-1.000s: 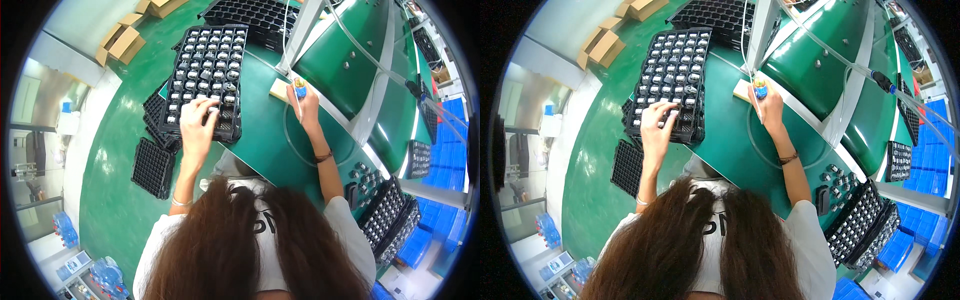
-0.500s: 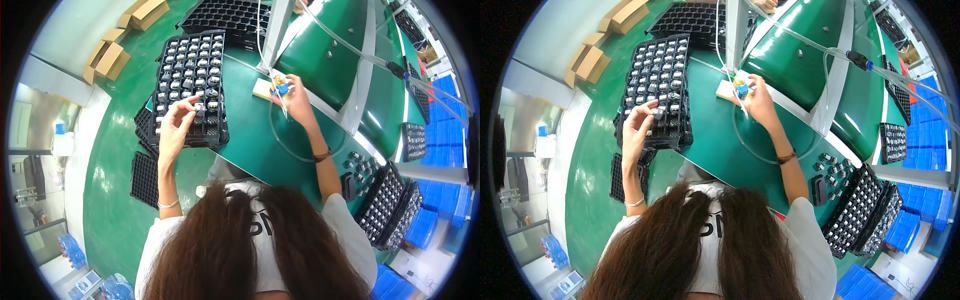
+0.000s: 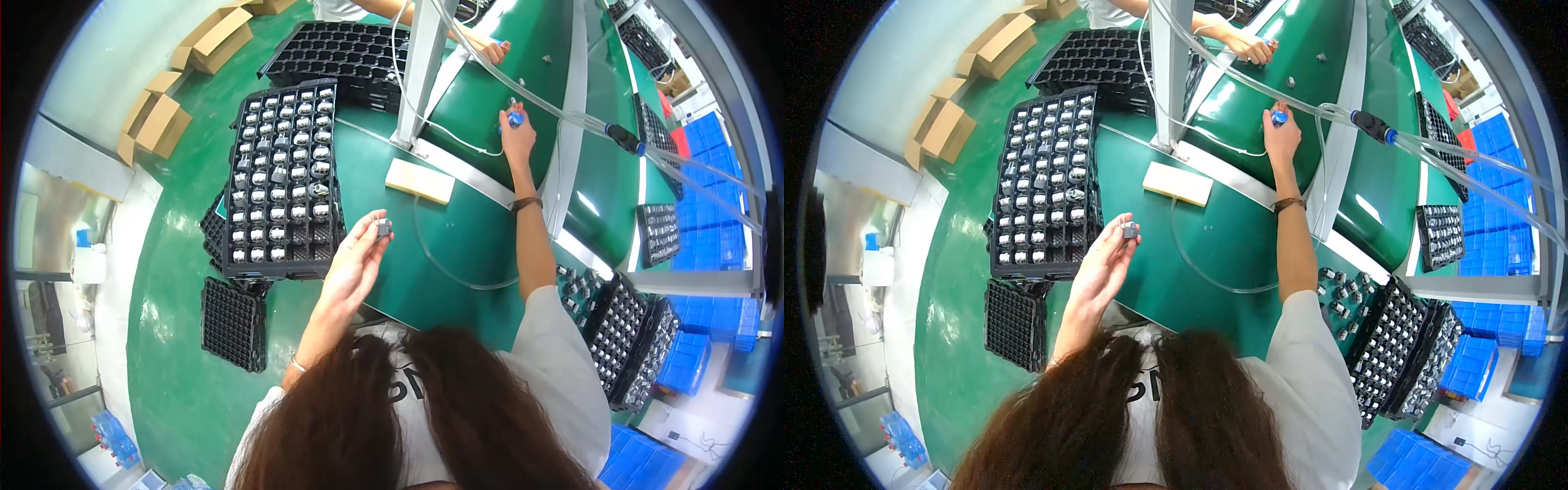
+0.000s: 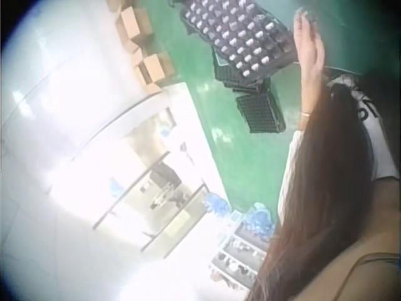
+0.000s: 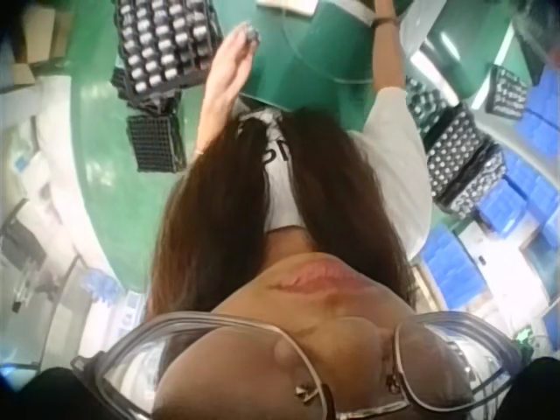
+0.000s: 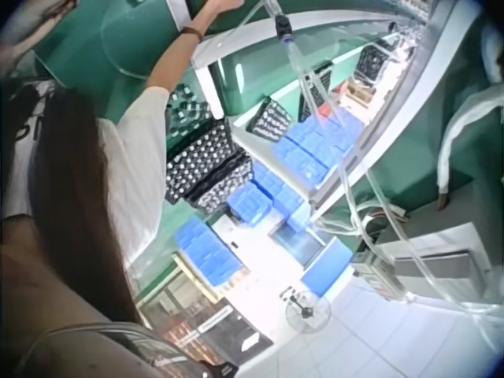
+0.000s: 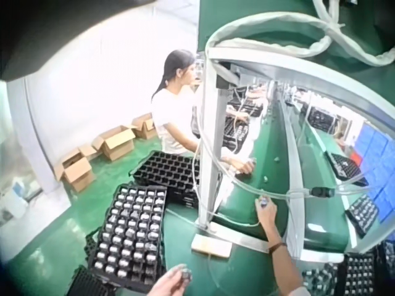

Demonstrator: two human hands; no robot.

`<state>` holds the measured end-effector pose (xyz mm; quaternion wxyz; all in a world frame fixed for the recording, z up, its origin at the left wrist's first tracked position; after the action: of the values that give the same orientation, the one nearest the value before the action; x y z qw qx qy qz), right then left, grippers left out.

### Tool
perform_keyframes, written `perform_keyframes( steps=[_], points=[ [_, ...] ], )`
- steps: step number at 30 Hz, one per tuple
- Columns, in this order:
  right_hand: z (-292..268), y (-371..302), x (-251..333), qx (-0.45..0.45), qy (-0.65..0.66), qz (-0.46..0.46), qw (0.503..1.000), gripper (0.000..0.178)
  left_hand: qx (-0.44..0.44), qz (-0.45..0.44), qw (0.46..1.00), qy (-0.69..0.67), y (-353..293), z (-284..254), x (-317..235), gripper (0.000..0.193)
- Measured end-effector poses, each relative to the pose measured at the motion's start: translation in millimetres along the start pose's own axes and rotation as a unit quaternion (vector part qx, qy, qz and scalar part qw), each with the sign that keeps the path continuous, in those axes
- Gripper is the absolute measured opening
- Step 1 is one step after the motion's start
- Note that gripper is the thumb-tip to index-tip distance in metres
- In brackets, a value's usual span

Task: Assembling small electronic components into a storage tray and using a specialized tool.

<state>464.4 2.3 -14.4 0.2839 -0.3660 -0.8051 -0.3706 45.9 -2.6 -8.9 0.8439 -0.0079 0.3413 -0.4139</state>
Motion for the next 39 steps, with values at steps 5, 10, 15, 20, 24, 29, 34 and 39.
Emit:
perform_keyframes(
  steps=[5,10,15,20,24,29,34,39],
  points=[
    [2.6,5.8,-4.0,-0.015,-0.056,-0.011,0.998,0.036,-0.001,0.003,1.000,0.030,4.7,3.6,4.6,0.039],
    [-29.3,-22.0,49.2,-0.116,-0.016,-0.137,0.984,0.027,-0.015,0.024,0.996,0.082,19.8,3.2,7.8,0.033],
    [4.2,-114.4,113.9,0.229,0.477,0.080,0.845,0.018,0.002,0.053,0.993,0.109,32.9,10.8,8.0,0.030],
    [4.5,-187.6,169.0,0.329,0.494,0.051,0.803,0.016,0.006,0.071,0.989,0.130,31.8,13.9,6.7,0.030],
    [2.3,-205.8,177.7,0.374,0.481,0.037,0.792,0.018,0.011,0.077,0.985,0.154,26.2,17.9,4.5,0.030],
    [-1.1,-213.1,182.7,0.355,0.477,0.010,0.804,0.017,0.017,0.087,0.987,0.133,26.4,18.7,7.0,0.034],
    [2.7,-203.3,178.0,0.348,0.445,-0.013,0.825,0.015,-0.014,0.121,0.979,0.165,16.0,14.7,-1.0,0.041],
    [13.0,-163.0,158.0,0.221,0.228,-0.073,0.945,0.022,-0.097,0.308,0.797,0.511,-35.1,16.0,-93.6,0.029]
  ],
)
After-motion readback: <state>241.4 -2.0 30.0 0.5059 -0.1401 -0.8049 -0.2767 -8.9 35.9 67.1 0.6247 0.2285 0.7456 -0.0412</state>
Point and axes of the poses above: each hand's wrist, its own y-axis towards the middle knuckle, its own z-axis out of the palm, x = y × z, the point moved 9 cm from there along y, towards the middle knuckle, and after that the axes turned 3 degrees about x, right-handed, at the moved point
